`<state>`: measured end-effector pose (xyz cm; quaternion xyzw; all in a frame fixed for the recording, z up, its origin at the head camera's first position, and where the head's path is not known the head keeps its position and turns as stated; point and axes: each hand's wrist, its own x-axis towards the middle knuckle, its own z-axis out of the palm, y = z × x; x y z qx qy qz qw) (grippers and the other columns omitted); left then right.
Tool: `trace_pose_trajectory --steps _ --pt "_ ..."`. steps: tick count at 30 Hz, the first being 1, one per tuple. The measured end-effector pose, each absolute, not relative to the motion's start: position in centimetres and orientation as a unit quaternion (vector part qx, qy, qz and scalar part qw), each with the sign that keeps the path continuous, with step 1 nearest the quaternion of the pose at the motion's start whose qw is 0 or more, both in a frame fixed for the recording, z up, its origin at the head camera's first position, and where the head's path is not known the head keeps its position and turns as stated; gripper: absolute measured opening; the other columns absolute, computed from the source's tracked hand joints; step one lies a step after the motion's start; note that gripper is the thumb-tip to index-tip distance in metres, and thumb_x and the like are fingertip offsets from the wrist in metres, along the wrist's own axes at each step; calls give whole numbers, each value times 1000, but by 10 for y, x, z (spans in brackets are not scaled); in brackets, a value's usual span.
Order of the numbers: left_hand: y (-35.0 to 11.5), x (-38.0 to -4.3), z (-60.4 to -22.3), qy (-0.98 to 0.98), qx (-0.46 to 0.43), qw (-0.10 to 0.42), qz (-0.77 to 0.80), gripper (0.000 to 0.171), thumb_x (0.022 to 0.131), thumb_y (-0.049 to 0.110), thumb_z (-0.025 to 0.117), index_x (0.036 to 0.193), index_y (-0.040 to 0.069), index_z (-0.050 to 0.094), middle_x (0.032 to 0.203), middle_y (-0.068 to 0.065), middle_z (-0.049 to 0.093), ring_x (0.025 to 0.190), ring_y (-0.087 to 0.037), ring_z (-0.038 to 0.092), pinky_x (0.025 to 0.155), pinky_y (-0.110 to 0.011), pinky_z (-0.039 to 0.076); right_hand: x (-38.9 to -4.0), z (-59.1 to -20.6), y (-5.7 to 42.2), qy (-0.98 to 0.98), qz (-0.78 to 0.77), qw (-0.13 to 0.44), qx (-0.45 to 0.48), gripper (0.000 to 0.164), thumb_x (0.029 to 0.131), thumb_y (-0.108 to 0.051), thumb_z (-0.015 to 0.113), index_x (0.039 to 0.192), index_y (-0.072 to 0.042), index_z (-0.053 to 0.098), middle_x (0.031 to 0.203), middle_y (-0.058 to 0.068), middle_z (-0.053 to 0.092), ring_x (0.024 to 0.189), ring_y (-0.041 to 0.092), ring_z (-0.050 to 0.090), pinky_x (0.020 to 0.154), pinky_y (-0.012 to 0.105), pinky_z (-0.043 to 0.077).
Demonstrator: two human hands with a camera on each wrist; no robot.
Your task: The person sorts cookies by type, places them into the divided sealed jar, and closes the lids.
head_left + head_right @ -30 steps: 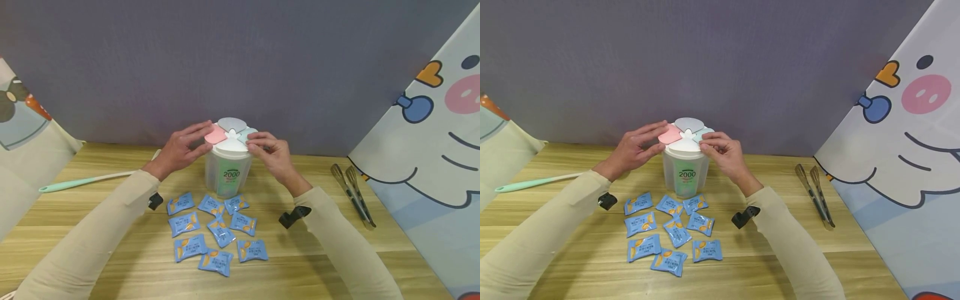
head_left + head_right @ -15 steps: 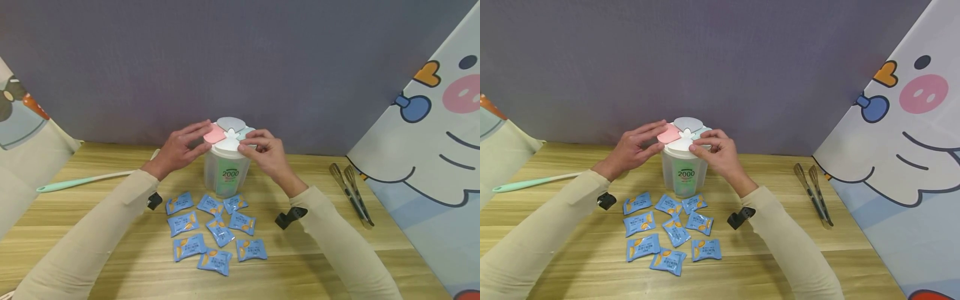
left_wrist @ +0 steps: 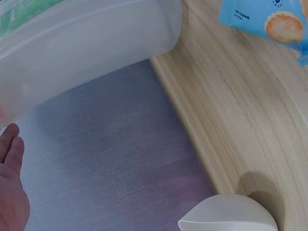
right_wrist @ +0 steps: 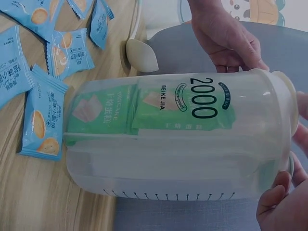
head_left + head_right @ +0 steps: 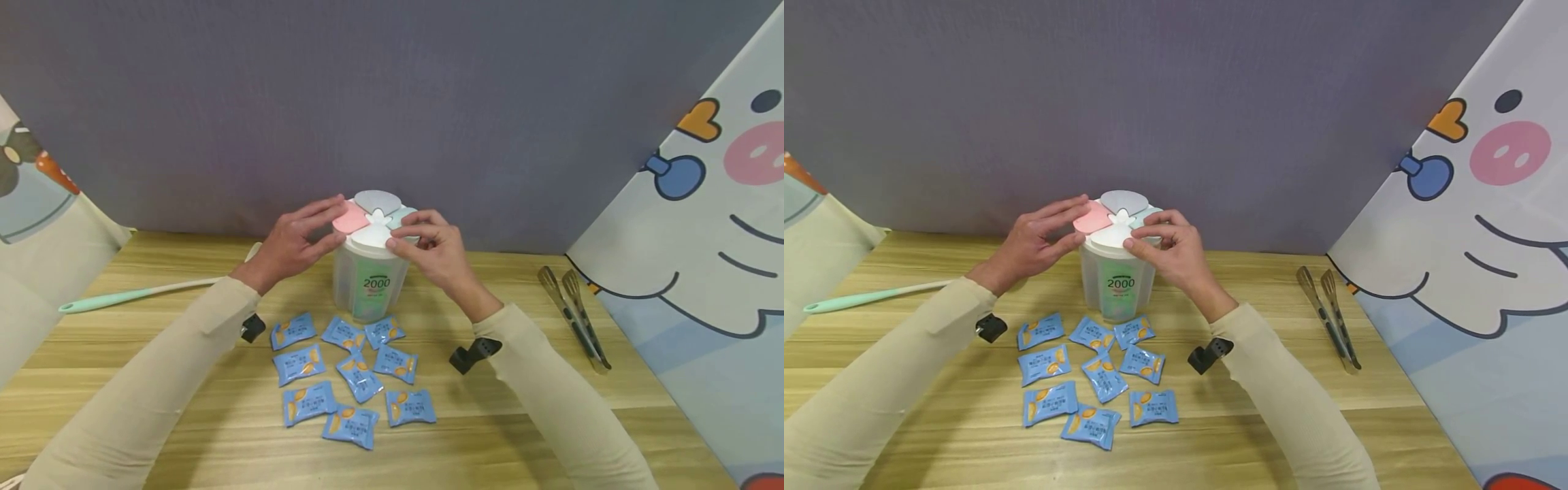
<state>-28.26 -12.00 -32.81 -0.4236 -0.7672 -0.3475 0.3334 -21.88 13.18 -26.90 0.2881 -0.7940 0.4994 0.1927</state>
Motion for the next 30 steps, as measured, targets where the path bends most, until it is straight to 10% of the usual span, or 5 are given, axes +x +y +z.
trace_pose_trajectory --steps 30 --pt "-121 -280 -326 -770 -423 337 -338 65 93 56 47 130 3 57 136 -11 52 119 -27 52 95 -48 42 -226 -278 137 -761 526 212 316 18 74 11 74 90 15 67 103 30 57 62 17 43 52 21 35"
